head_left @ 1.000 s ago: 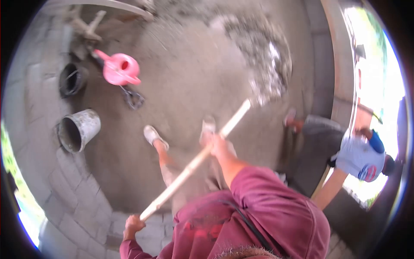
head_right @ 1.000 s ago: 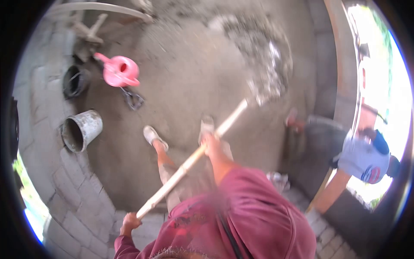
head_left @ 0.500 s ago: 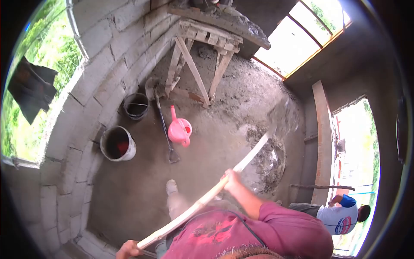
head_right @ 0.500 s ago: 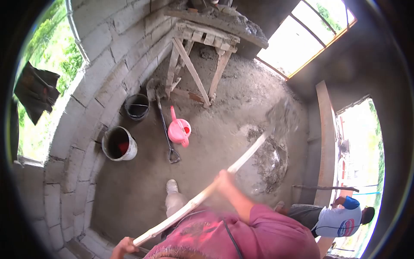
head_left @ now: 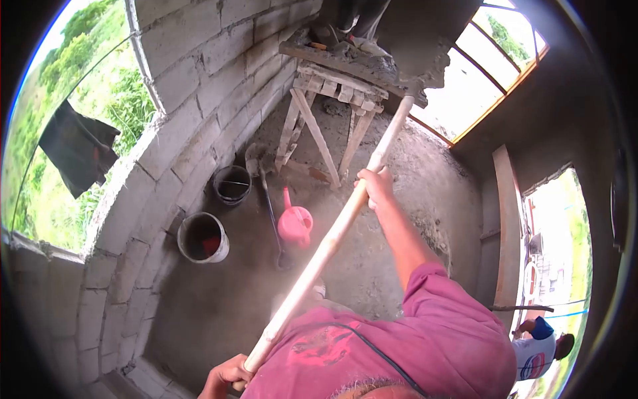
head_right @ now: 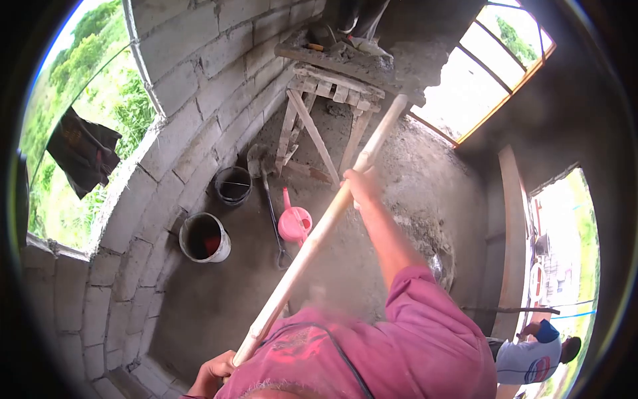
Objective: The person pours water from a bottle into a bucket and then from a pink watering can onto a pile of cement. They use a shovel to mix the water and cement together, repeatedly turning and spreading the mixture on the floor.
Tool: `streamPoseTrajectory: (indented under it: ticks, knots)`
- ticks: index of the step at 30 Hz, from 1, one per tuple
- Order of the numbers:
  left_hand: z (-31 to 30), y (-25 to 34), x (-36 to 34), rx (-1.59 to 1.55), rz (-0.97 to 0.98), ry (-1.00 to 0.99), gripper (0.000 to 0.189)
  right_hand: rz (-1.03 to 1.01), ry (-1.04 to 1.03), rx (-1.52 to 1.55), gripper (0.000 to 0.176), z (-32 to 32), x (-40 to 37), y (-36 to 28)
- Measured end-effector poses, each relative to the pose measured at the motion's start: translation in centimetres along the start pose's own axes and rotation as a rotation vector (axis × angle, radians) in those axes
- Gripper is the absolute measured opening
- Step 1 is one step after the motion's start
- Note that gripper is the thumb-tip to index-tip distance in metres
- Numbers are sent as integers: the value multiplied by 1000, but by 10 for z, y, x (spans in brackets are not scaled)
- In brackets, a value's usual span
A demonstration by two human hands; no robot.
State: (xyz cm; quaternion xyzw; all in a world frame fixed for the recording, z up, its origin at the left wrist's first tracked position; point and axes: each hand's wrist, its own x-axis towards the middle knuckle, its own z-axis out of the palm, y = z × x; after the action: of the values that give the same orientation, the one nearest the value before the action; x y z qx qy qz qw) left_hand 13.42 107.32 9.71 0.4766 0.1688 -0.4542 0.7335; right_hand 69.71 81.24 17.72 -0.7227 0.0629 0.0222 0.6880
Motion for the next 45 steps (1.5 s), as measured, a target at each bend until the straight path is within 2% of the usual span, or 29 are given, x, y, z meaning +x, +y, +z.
streamPoseTrajectory:
  ticks: [4, 5, 6, 9, 13, 17, 22, 24, 25, 28, 29, 32, 36, 39, 40, 44, 45]
  knots:
    - [19, -23, 8, -327, 103, -71, 25, -6, -81, 38, 34, 11, 10, -2]
    - [0, -58, 27, -200, 90, -207, 29, -27, -85, 28, 35, 7, 7, -3]
    - [6, -45, 25, -336, 31, -240, 31, 3, -62, 39, 39, 9, -1, -15]
    - [21, -15, 13, -684, -82, -292, 34, 14, -171, 68, 41, 2, 5, -15]
    - [40, -1, 16, -770, -42, -230, 31, 38, -216, 86, 43, -11, 17, -18]
    - [50, 1, 25, -760, -3, -179, 29, -28, -258, 88, 47, -11, 29, -26]
    - [68, 11, 45, -641, 105, -49, 26, -65, -169, -89, 51, 6, 40, -27]
    - [63, 9, 61, -448, 158, 14, 25, -145, -114, -220, 50, 12, 59, 6]
    - [33, -28, 81, -153, 200, -81, 25, -276, -99, -256, 54, 13, 62, 18]
    - [67, -15, 81, 33, 10, 337, 33, -79, -211, -61, 51, 26, 48, 17]
    - [76, -22, 81, -80, 84, 358, 46, -55, -216, -53, 50, 32, 43, 15]
    - [87, -33, 83, 15, 55, 524, 52, 16, -230, -44, 47, 44, 27, 16]
    - [109, 4, 66, -116, 129, 551, 56, 25, -230, -54, 45, 52, 26, 31]
    - [91, -24, 67, 167, 118, 751, 55, 28, -283, 71, 35, 49, 13, 30]
    - [78, -46, 67, 269, 170, 826, 51, 40, -297, 118, 31, 49, 5, 30]
    - [50, -62, 27, 447, -131, 996, 43, 48, -431, 326, 29, 45, -55, 8]
    - [42, -76, 23, 433, -106, 982, 42, 61, -466, 383, 29, 42, -69, 0]
